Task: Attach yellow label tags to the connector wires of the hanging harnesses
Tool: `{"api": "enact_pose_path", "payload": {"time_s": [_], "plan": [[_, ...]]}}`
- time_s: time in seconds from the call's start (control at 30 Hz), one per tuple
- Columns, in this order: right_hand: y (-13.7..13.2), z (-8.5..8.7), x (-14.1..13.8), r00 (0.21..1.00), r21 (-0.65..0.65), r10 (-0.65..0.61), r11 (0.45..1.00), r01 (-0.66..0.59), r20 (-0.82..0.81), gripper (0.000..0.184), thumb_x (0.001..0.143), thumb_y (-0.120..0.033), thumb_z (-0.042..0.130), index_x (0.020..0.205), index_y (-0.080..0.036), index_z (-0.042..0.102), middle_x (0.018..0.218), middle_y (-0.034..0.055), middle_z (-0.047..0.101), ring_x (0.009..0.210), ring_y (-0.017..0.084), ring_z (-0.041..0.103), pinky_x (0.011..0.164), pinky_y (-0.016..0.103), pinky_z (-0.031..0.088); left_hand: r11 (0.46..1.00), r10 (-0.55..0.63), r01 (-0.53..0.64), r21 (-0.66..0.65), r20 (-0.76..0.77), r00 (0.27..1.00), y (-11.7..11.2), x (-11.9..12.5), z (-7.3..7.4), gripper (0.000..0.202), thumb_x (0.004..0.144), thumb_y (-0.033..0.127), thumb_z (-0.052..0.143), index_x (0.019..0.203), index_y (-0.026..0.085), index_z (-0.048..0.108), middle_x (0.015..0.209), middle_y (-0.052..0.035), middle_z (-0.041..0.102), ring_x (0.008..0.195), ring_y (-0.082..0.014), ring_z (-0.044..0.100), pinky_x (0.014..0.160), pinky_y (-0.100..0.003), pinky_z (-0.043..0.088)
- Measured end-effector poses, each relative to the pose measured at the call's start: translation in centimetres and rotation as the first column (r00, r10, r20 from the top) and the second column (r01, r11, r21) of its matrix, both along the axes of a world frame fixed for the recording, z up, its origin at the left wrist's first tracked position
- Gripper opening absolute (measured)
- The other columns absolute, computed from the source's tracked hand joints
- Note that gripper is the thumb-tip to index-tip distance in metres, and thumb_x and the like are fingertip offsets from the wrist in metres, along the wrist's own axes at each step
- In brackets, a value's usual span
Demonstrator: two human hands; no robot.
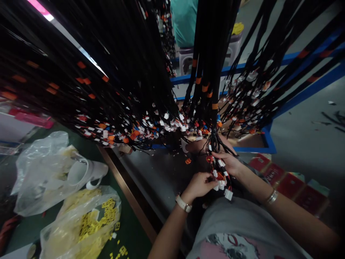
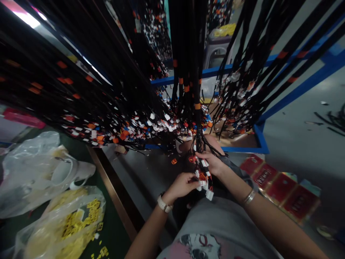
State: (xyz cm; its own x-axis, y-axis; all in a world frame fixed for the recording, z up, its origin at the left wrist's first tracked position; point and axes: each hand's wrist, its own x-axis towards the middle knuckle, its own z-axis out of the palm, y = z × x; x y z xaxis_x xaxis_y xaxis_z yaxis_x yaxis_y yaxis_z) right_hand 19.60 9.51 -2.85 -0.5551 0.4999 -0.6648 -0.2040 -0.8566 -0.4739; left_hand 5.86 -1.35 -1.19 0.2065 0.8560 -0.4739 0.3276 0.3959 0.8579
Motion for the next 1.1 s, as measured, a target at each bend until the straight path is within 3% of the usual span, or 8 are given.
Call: {"api": "enact_pose_path", "payload": {"time_s": [0.23, 0.37, 0.47, 0.57, 0.7, 0.83, 0.93, 1.1], "plan": [[0.9, -0.9, 0.3, 0.998, 0.111, 0.01, 0.994, -0.018, 0.065, 0.002, 0.072, -0.017, 0.063, 0.071, -0.017, 0.061, 0.059, -0.0008, 0.067, 0.046, 0.011, 0.06, 0.05, 0.022, 0.05, 0.948, 0.184, -0.068, -0.311, 0.361, 0.914, 0.6, -2.4, 1.7, 0.027, 0.067, 0.038, 0.064, 0.072, 0.012, 0.066, 0.051, 0.005, 0.042, 0.043, -0.0041, 0.025, 0.043, -0.021, 0.014], [1.1, -1.9, 0.5, 0.994, 0.15, 0.041, 0.987, -0.055, 0.098, 0.009, 0.07, -0.02, 0.067, 0.074, -0.016, 0.061, 0.063, 0.0013, 0.069, 0.05, 0.013, 0.062, 0.052, 0.024, 0.052, 0.917, 0.297, -0.144, -0.371, 0.398, 0.868, 0.6, -2.9, 2.0, 0.034, 0.069, 0.044, 0.062, 0.074, 0.011, 0.065, 0.048, 0.0084, 0.029, 0.04, -0.0024, 0.015, 0.042, -0.023, 0.005], [1.0, -2.6, 0.5, 0.972, 0.311, -0.007, 0.948, -0.068, 0.235, 0.021, 0.069, -0.026, 0.068, 0.087, -0.018, 0.058, 0.077, 0.0038, 0.07, 0.062, 0.018, 0.066, 0.061, 0.029, 0.055, 0.904, 0.336, -0.174, -0.392, 0.397, 0.854, 0.7, -2.8, 1.7, 0.037, 0.068, 0.046, 0.062, 0.077, 0.011, 0.065, 0.046, 0.01, 0.024, 0.039, -0.0023, 0.014, 0.041, -0.023, 0.005], [0.6, -2.2, 0.5, 0.874, 0.627, -0.165, 0.757, -0.186, 0.458, 0.045, 0.072, -0.031, 0.066, 0.111, -0.019, 0.05, 0.105, 0.0087, 0.066, 0.093, 0.023, 0.063, 0.082, 0.039, 0.052, 0.895, 0.363, -0.201, -0.398, 0.391, 0.846, 0.7, -2.6, 1.4, 0.038, 0.069, 0.047, 0.062, 0.078, 0.01, 0.064, 0.045, 0.0104, 0.024, 0.038, -0.0023, 0.014, 0.041, -0.023, 0.005], [-0.8, 0.6, 1.1, 0.689, 0.807, -0.421, 0.297, -0.51, 0.59, 0.053, 0.078, -0.026, 0.057, 0.127, -0.017, 0.041, 0.132, 0.0138, 0.047, 0.125, 0.028, 0.039, 0.104, 0.048, 0.031, 0.888, 0.403, -0.254, -0.384, 0.382, 0.832, 0.7, -2.4, 1.1, 0.039, 0.07, 0.048, 0.061, 0.079, 0.01, 0.063, 0.046, 0.0099, 0.026, 0.038, -0.0022, 0.015, 0.04, -0.022, 0.005], [-2.9, 3.2, 1.4, 0.797, 0.8, -0.116, -0.035, -0.599, 0.592, 0.039, 0.082, -0.02, 0.05, 0.12, -0.026, 0.053, 0.123, 0.0058, 0.057, 0.12, 0.023, 0.046, 0.102, 0.043, 0.036, 0.874, 0.452, -0.318, -0.367, 0.379, 0.807, 0.8, -2.4, 0.9, 0.038, 0.07, 0.048, 0.061, 0.076, 0.01, 0.061, 0.046, 0.009, 0.03, 0.039, -0.002, 0.018, 0.04, -0.021, 0.007], [-4.3, 3.0, 0.8, 0.82, 0.815, 0.001, -0.103, -0.57, 0.573, 0.043, 0.082, -0.023, 0.052, 0.125, -0.03, 0.05, 0.12, 0.004, 0.06, 0.118, 0.024, 0.047, 0.099, 0.043, 0.041, 0.858, 0.491, -0.353, -0.373, 0.394, 0.777, 0.7, -2.4, 0.7, 0.035, 0.068, 0.046, 0.064, 0.068, 0.012, 0.056, 0.046, 0.0081, 0.034, 0.039, -0.0016, 0.021, 0.039, -0.019, 0.009], [-4.9, 1.1, -0.5, 0.797, 0.805, -0.131, 0.014, -0.593, 0.589, 0.028, 0.085, -0.026, 0.049, 0.111, -0.029, 0.06, 0.099, 0.0058, 0.068, 0.097, 0.024, 0.059, 0.084, 0.04, 0.049, 0.762, 0.642, -0.452, -0.464, 0.452, 0.619, 0.8, -2.4, 0.6, 0.021, 0.063, 0.026, 0.068, 0.075, 0.011, 0.06, 0.057, 0.0024, 0.05, 0.043, -0.0022, 0.036, 0.039, -0.015, 0.018]]}}
